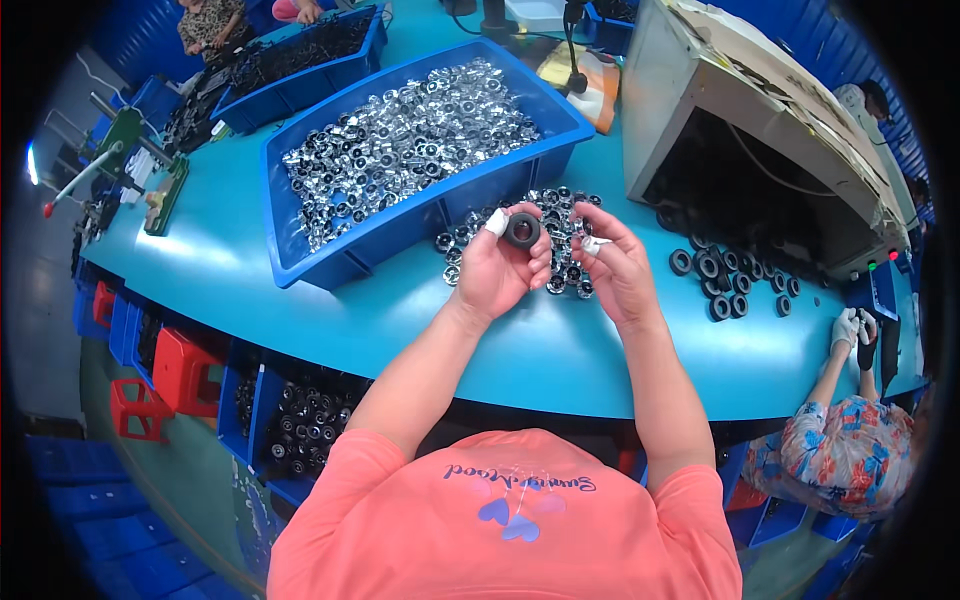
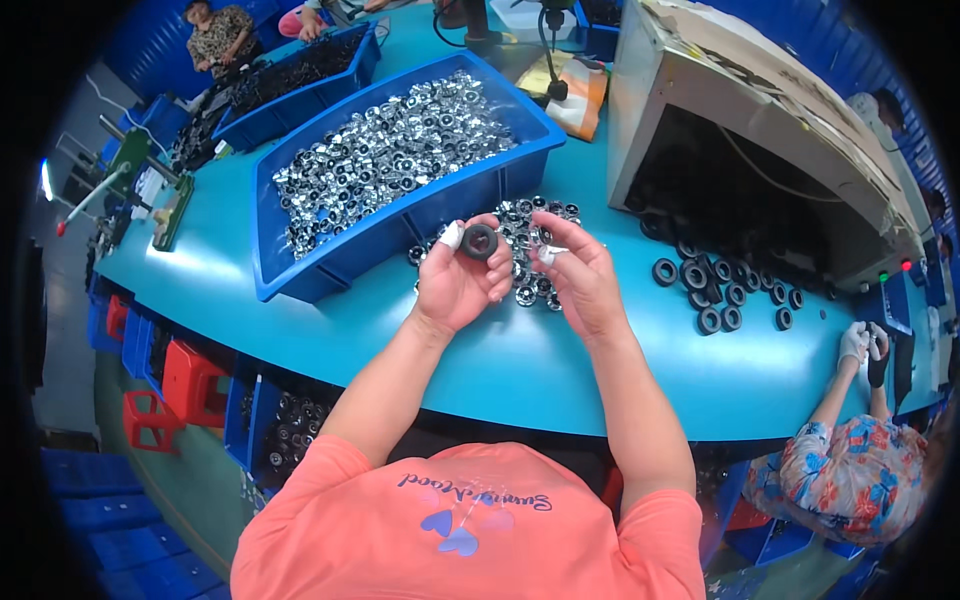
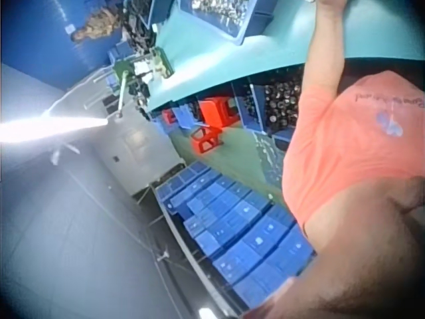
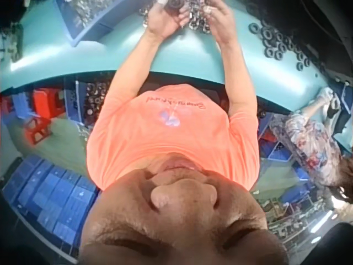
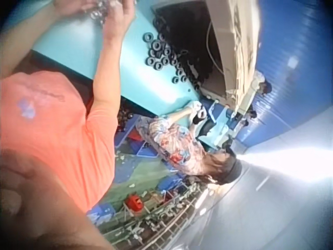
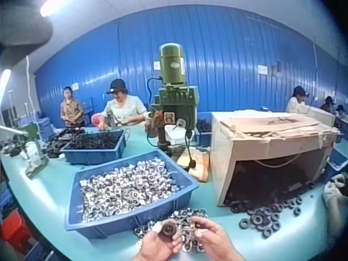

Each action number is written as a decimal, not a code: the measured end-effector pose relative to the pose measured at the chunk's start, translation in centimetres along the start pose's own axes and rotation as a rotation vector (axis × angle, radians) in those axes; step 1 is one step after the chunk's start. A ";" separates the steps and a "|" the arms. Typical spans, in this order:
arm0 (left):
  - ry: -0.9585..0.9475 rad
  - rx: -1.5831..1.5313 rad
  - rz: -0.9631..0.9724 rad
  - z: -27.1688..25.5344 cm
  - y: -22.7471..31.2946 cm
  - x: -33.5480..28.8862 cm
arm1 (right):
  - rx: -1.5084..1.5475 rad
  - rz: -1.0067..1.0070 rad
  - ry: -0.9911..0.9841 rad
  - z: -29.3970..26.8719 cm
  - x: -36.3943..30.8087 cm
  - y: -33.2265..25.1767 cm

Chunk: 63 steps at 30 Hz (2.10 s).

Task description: The recorder is assembling small mechanical components by inserting white inserts into black rings at a factory workbench.

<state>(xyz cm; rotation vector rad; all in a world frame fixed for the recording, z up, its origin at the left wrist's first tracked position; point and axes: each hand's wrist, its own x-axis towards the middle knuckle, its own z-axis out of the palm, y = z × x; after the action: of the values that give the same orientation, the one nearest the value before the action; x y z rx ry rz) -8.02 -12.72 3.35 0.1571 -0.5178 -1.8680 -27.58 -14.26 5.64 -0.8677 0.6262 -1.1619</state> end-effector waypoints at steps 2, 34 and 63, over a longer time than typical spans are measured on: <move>0.003 -0.015 -0.007 0.0 -0.1 0.0 | -0.002 0.007 -0.003 -0.1 0.0 -0.1; 0.009 0.173 0.008 -0.2 -0.4 0.0 | -0.236 -0.033 -0.018 0.0 -0.1 1.1; 0.218 1.203 0.424 1.1 -0.9 0.1 | -0.430 -0.284 -0.034 -0.2 -0.1 1.9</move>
<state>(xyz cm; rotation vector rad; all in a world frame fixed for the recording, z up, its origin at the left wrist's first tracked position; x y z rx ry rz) -9.20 -12.30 3.96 0.9448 -1.3414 -0.9118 -26.81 -13.93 3.95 -1.3738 0.7556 -1.2840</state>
